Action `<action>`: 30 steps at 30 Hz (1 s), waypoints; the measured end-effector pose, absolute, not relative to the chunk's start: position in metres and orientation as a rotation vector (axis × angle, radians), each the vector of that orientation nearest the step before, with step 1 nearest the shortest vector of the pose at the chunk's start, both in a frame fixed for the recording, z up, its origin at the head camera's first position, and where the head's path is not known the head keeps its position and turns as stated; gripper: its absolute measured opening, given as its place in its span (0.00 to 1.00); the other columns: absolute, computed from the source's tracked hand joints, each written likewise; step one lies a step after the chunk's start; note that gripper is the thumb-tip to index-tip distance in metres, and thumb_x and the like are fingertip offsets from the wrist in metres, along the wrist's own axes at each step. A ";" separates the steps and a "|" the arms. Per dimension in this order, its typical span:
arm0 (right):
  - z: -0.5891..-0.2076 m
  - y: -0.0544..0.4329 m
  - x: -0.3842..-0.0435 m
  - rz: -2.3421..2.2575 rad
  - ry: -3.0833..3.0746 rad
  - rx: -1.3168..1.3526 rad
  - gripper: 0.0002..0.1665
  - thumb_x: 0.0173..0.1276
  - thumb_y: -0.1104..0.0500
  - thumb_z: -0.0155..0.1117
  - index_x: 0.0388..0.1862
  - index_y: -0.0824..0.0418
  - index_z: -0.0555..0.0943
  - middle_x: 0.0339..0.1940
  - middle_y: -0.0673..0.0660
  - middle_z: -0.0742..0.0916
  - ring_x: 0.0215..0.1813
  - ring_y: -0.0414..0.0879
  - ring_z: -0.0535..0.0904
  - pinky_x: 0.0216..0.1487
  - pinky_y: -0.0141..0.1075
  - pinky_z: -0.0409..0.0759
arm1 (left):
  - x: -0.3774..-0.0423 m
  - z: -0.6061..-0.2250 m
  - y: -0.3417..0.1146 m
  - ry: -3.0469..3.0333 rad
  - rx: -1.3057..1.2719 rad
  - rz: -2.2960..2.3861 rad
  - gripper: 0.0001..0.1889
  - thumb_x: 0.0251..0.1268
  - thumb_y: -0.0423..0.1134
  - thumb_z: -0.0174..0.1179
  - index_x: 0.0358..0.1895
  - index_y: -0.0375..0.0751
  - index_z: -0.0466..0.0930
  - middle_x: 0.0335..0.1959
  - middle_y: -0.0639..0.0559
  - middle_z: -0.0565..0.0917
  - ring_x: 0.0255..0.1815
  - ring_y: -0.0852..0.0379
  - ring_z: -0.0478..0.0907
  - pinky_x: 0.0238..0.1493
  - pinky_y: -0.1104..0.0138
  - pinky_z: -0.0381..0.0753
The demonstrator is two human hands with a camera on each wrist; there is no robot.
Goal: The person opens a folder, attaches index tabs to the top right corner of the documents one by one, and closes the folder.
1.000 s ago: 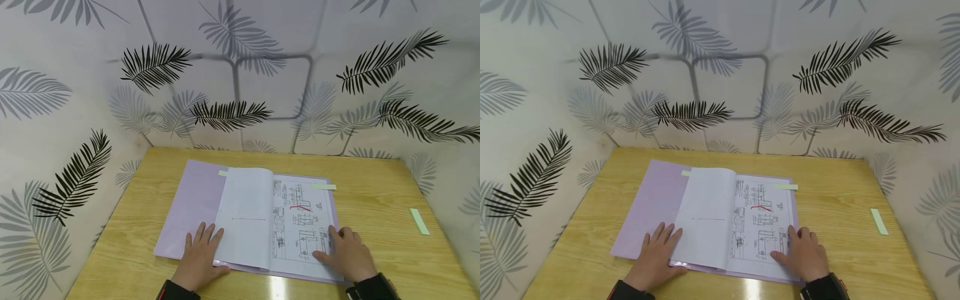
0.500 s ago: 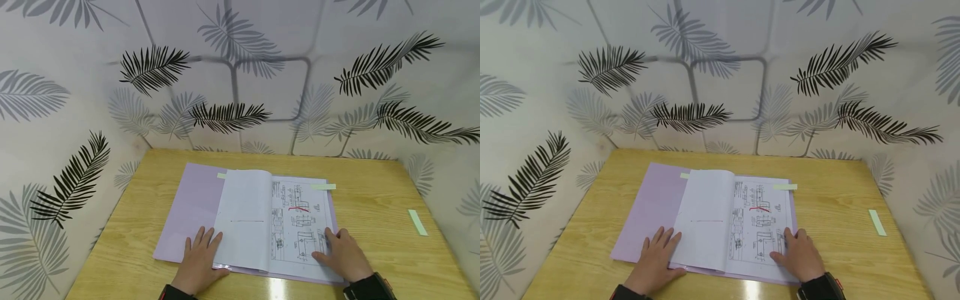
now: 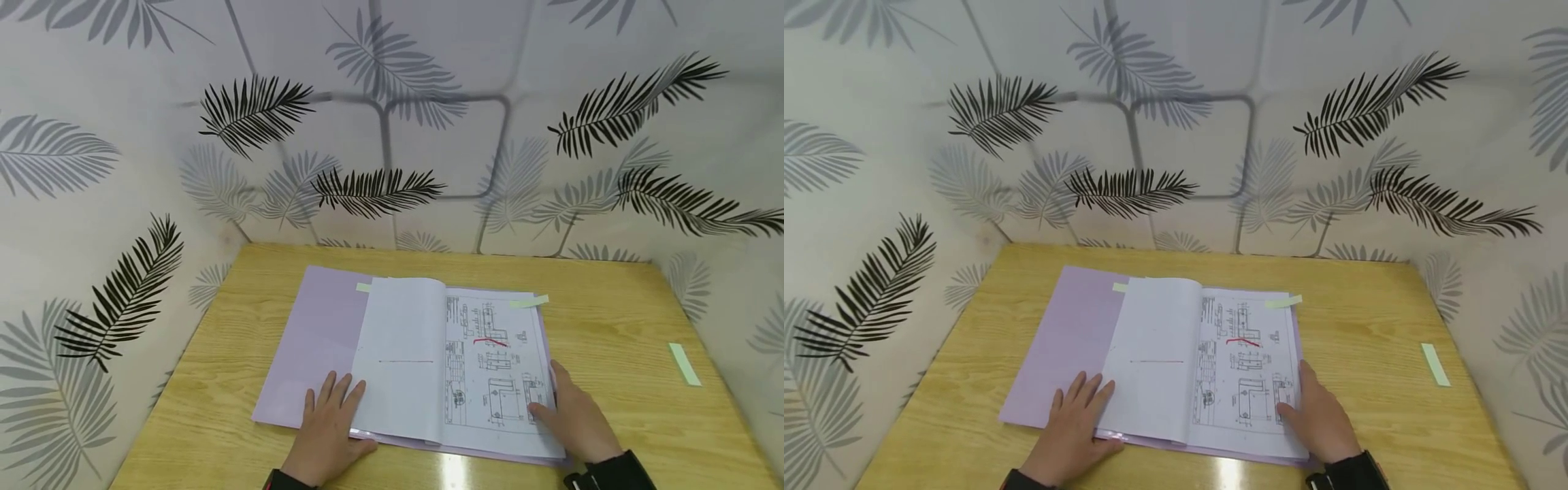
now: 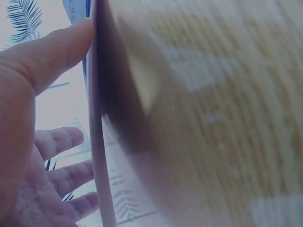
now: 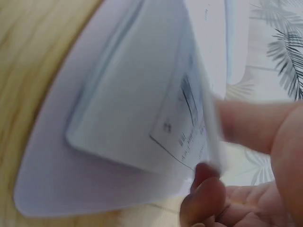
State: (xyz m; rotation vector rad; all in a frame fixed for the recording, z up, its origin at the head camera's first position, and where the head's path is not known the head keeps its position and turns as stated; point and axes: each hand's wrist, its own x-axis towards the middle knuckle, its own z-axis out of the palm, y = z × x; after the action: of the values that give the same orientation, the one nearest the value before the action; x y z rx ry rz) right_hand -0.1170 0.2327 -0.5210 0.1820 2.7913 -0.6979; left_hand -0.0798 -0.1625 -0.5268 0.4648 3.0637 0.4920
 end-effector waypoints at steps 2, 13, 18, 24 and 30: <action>-0.518 0.237 -0.116 -0.778 2.777 0.183 0.52 0.63 0.56 0.68 0.74 0.75 0.48 0.42 0.69 0.82 0.38 0.57 0.80 0.37 0.46 0.78 | -0.079 -0.525 -0.162 3.062 0.468 0.496 0.50 0.43 0.62 0.72 0.71 0.43 0.64 0.70 0.38 0.64 0.74 0.34 0.50 0.62 0.31 0.50; -0.505 0.243 -0.112 -1.043 2.729 0.185 0.32 0.72 0.50 0.58 0.65 0.71 0.68 0.38 0.58 0.84 0.34 0.46 0.78 0.32 0.38 0.77 | -0.076 -0.517 -0.162 3.091 0.479 0.506 0.50 0.45 0.64 0.70 0.71 0.44 0.63 0.70 0.39 0.64 0.74 0.36 0.48 0.63 0.32 0.50; -0.501 0.243 -0.112 -1.542 2.400 0.146 0.44 0.75 0.35 0.36 0.72 0.69 0.59 0.62 0.67 0.76 0.58 0.54 0.76 0.53 0.42 0.78 | -0.074 -0.514 -0.165 3.136 0.486 0.494 0.50 0.45 0.65 0.69 0.71 0.43 0.64 0.70 0.40 0.64 0.74 0.36 0.49 0.62 0.32 0.52; -0.506 0.226 -0.114 -1.923 1.971 0.074 0.47 0.73 0.32 0.19 0.77 0.63 0.44 0.67 0.69 0.68 0.59 0.48 0.73 0.54 0.36 0.75 | -0.072 -0.511 -0.167 3.174 0.473 0.500 0.49 0.46 0.66 0.67 0.70 0.42 0.66 0.68 0.40 0.67 0.73 0.37 0.52 0.61 0.32 0.55; -0.515 0.194 -0.111 -1.874 2.016 0.063 0.36 0.78 0.40 0.31 0.78 0.56 0.50 0.70 0.63 0.63 0.70 0.54 0.61 0.65 0.47 0.64 | -0.070 -0.509 -0.165 3.190 0.458 0.543 0.42 0.55 0.65 0.62 0.68 0.40 0.68 0.67 0.39 0.69 0.73 0.36 0.54 0.61 0.33 0.55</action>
State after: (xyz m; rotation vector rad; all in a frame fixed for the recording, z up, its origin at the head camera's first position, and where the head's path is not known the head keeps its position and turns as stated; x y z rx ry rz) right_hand -0.1112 0.1940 -0.5146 0.0628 2.0156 -1.8738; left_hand -0.0698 -0.1649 -0.5092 0.4577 3.1899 0.5433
